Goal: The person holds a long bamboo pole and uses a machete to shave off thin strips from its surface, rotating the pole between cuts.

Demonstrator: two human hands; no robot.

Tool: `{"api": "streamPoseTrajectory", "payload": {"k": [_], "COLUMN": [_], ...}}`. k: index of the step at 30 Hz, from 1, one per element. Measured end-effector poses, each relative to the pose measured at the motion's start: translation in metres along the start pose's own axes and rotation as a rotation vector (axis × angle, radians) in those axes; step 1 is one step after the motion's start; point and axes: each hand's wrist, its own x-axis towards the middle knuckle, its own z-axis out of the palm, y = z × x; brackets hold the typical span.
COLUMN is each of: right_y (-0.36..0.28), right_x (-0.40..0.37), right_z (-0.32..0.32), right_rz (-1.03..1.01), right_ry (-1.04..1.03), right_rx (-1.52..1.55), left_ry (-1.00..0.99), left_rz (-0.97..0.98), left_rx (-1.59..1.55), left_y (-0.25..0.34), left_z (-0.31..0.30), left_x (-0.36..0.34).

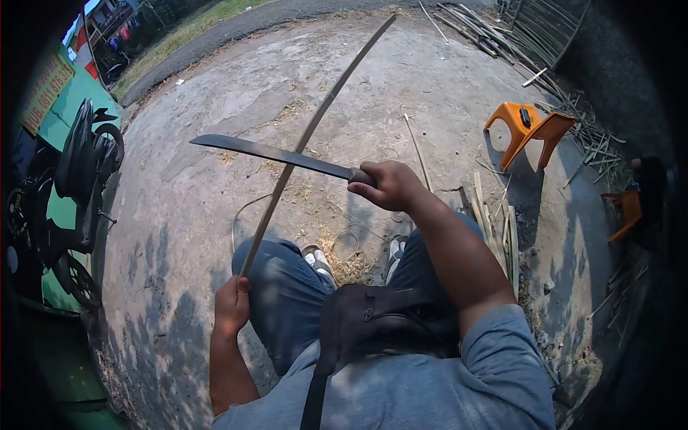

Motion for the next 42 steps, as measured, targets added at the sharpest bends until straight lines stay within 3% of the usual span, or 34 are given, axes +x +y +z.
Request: {"api": "streamPoseTrajectory", "payload": {"k": [4,9,12,17,20,24,29,33,36,39,42], "right_y": [-0.009,-0.033,-0.033,-0.008,-0.015,-0.018,-0.039,-0.014,0.001,-0.003,-0.018], "right_x": [-0.012,-0.019,-0.014,0.002,-0.007,-0.019,-0.022,-0.01,-0.006,-0.014,-0.022], "right_z": [0.01,0.015,0.009,-0.015,-0.012,0.0,0.009,-0.005,-0.016,-0.01,-0.004], "right_rz": [0.042,-0.209,-0.225,0.138,0.138,-0.106,-0.274,-0.176,0.041,0.097,-0.07], "right_ry": [-0.026,-0.107,-0.142,-0.104,-0.096,-0.033,-0.145,0.005,0.085,0.047,-0.037], "right_rx": [-0.043,-0.176,-0.201,0.025,-0.056,-0.111,-0.14,-0.129,-0.019,-0.01,-0.144], "left_ry": [-0.026,-0.035,-0.024,0.084,0.063,-0.004,0.026,0.046,0.049,0.013,0.03], "left_rz": [-0.042,-0.073,-0.039,0.009,0.001,-0.008,0.045,0.036,0.059,0.02,0.014], "left_rx": [0.013,-0.01,0.062,0.022,0.005,0.038,0.081,0.055,0.016,-0.002,0.022], "left_y": [0.0,0.007,0.011,0.002,0.01,0.022,0.016,0.009,0.01,0.014,0.013], "left_z": [-0.003,-0.003,-0.004,0.007,0.002,-0.003,0.0,0.002,0.003,0.0,0.002], "left_x": [0.006,0.002,0.0,-0.003,-0.003,0.0,0.001,-0.003,-0.003,0.0,-0.001]}}
